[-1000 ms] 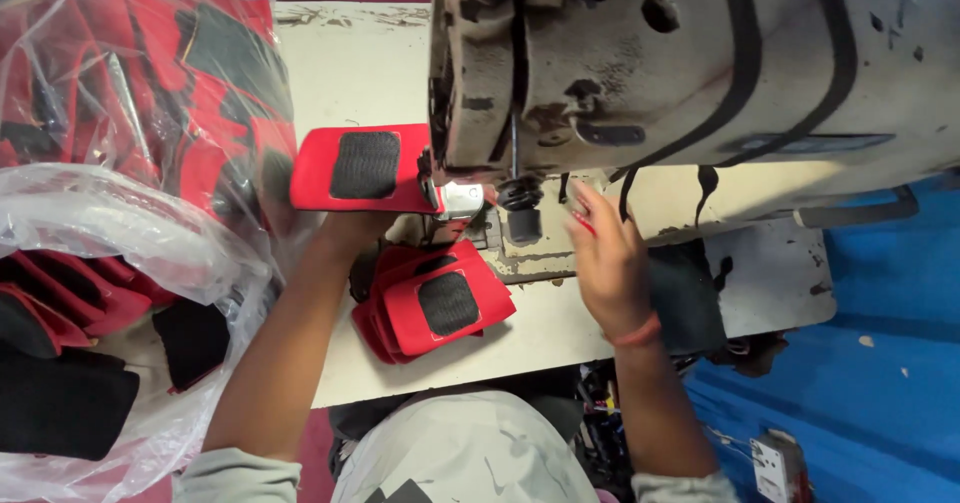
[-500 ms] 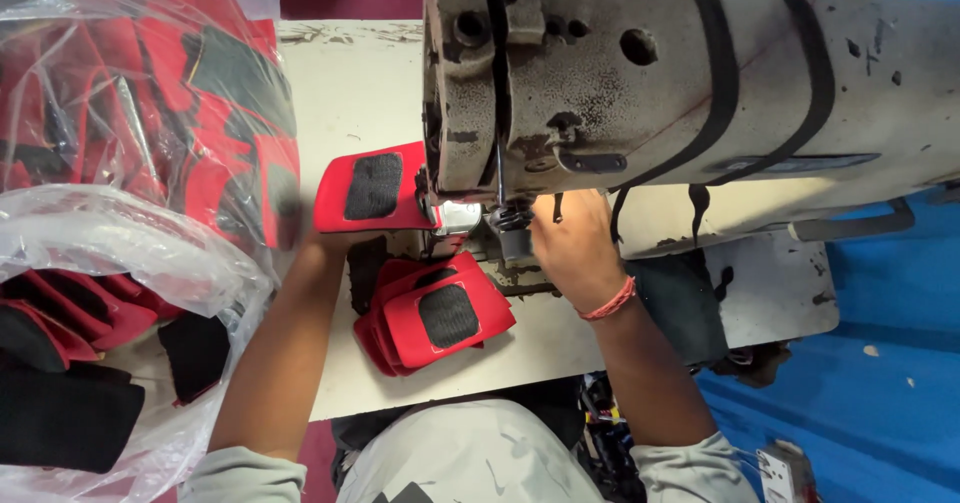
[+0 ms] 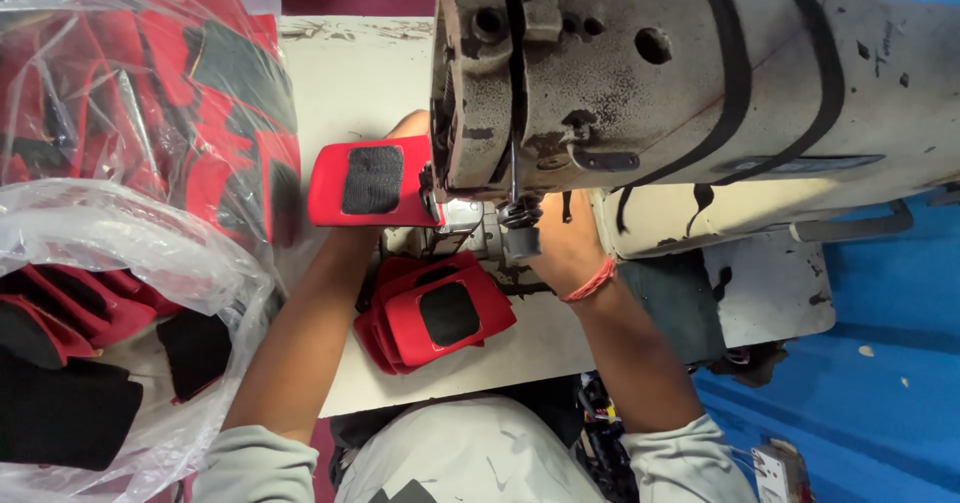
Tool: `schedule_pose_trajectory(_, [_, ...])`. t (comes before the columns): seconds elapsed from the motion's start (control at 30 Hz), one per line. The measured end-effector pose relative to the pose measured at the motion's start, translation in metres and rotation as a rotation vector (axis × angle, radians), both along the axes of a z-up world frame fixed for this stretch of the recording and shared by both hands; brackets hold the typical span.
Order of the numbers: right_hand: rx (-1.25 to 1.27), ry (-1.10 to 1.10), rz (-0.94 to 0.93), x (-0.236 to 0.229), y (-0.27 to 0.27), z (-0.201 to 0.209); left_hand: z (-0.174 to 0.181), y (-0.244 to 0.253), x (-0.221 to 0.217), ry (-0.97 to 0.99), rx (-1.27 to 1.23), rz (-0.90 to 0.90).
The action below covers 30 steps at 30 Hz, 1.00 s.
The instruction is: Sewing red and black fabric components for shoes using an industrial sewing machine.
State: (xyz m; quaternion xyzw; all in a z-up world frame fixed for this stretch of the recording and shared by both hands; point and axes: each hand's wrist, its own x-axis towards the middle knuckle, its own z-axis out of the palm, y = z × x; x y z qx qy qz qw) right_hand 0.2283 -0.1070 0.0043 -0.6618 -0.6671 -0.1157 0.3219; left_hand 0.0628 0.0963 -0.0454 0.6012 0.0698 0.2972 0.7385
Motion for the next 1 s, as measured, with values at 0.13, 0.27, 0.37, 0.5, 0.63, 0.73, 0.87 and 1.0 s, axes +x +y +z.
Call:
schedule_pose_trajectory(0.13, [0.091, -0.009, -0.006, 0.004, 0.001, -0.007, -0.015, 0.011, 0.003, 0.408, 0.317, 0.365])
schedule_pose_trajectory(0.27, [-0.140, -0.091, -0.058, 0.021, 0.000, -0.056, -0.012, 0.014, 0.007, 0.372, 0.599, 0.515])
schedule_pose_trajectory(0.37, [-0.097, -0.044, -0.037, 0.018, 0.001, -0.069, -0.031, 0.021, 0.014, 0.480, 0.604, 0.540])
schedule_pose_trajectory(0.5, [-0.201, -0.116, -0.090, 0.011, -0.001, -0.045, -0.079, 0.041, 0.001, 0.776, 0.701, 0.612])
schedule_pose_trajectory(0.63, [-0.329, 0.213, -0.145, -0.010, 0.000, -0.015, -0.050, 0.020, -0.027, 0.683, 0.795, 0.635])
schedule_pose_trajectory(0.73, [-0.243, 0.603, -0.207, -0.011, 0.001, -0.026, 0.005, -0.004, -0.033, 0.601, 0.648, 0.575])
schedule_pose_trajectory(0.87, [-0.179, 0.184, -0.241, 0.009, -0.002, -0.047, 0.006, -0.008, -0.036, 0.472, 0.478, 0.491])
schedule_pose_trajectory(1.0, [-0.213, 0.389, -0.166, -0.012, 0.008, -0.007, -0.005, -0.011, -0.042, 0.347, 0.295, 0.409])
